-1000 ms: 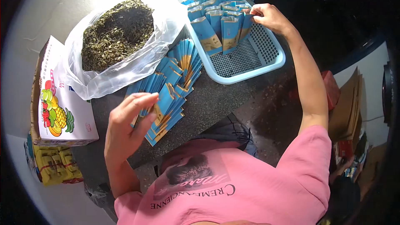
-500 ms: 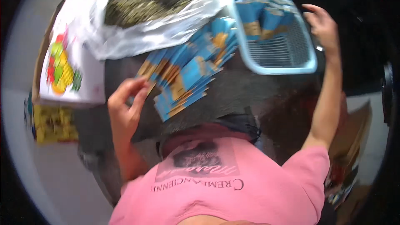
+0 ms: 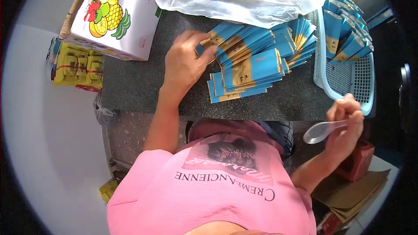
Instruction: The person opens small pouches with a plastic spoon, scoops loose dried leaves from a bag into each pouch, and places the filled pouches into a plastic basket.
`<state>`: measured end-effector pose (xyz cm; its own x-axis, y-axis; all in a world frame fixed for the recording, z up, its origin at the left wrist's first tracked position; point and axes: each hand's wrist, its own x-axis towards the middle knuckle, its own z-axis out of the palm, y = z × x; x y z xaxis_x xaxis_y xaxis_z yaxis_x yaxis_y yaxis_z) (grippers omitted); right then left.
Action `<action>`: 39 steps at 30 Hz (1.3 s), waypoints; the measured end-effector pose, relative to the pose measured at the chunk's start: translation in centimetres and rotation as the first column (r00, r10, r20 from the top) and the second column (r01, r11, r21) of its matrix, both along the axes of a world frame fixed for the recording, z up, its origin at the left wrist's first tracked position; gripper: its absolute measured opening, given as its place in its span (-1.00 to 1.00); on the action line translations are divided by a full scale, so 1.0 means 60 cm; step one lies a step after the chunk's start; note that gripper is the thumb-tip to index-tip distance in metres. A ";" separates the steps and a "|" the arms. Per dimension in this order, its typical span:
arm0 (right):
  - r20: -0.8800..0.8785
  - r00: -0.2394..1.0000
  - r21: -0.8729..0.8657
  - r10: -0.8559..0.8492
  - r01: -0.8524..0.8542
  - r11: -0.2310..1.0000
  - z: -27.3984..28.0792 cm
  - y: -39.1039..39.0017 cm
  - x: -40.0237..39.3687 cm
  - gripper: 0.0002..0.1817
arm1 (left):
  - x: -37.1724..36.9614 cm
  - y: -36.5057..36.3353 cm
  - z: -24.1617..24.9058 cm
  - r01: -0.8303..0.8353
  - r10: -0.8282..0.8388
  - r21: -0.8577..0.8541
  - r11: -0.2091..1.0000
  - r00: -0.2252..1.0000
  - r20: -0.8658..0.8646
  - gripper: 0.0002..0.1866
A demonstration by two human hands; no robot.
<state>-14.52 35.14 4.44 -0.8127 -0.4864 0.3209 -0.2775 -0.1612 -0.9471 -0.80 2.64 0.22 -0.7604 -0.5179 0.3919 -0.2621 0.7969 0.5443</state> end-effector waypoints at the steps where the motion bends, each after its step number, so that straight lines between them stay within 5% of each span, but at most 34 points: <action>1: 0.062 0.998 -0.069 0.030 -0.026 0.997 -0.016 -0.011 0.006 -0.44 | -0.005 0.000 -0.001 -0.003 0.003 -0.017 1.000 1.000 0.027 -0.70; 10: 0.278 0.957 0.052 0.084 -0.103 0.993 -0.039 -0.020 0.048 -0.55 | -0.028 -0.017 -0.023 0.026 -0.014 -0.123 0.992 0.995 0.096 -0.80; 14: 0.265 0.962 -0.021 0.062 -0.058 0.998 -0.054 -0.029 0.056 -0.55 | -0.029 -0.022 -0.020 0.017 -0.006 -0.121 0.992 0.996 0.091 -0.80; 20: 0.322 0.933 -0.137 0.161 -0.123 0.983 -0.054 -0.029 0.064 -0.61 | -0.033 -0.036 -0.014 0.042 -0.057 0.148 0.988 0.993 0.103 -0.81; 23: 0.310 0.934 -0.138 0.180 -0.143 0.980 -0.049 -0.030 0.067 -0.63 | -0.032 -0.041 -0.028 0.059 -0.067 0.075 0.995 0.991 0.112 -0.83; 25: 0.313 0.934 -0.144 0.172 -0.132 0.981 -0.050 -0.032 0.069 -0.64 | -0.034 -0.035 -0.032 0.045 -0.035 -0.157 0.987 0.997 0.065 -0.84; 29: 0.327 0.931 -0.148 0.162 -0.119 0.982 -0.047 -0.030 0.073 -0.70 | 0.000 -0.006 0.015 0.004 0.001 -0.179 0.984 1.000 0.029 -0.89; 32: 0.356 0.930 -0.099 0.089 -0.057 0.993 -0.032 -0.029 0.078 -0.71 | 0.035 -0.001 0.033 0.095 -0.127 -0.328 0.940 0.989 -0.078 -0.93; 34: 0.258 0.954 -0.154 0.154 -0.116 0.981 -0.021 -0.033 0.067 -0.72 | 0.072 0.019 0.052 0.158 -0.345 -0.470 0.868 0.873 -0.344 -0.87; 39: 0.068 0.991 -0.156 0.117 -0.106 0.982 0.040 -0.058 0.060 -0.59 | 0.104 0.056 0.073 0.163 -0.381 -0.495 0.853 0.843 -0.380 -0.90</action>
<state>-10.93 31.66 6.83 -0.7812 -0.5259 0.3365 -0.1770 -0.3304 -0.9271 5.46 6.00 4.61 -0.5244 -0.0128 0.8514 0.1876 0.9736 0.1302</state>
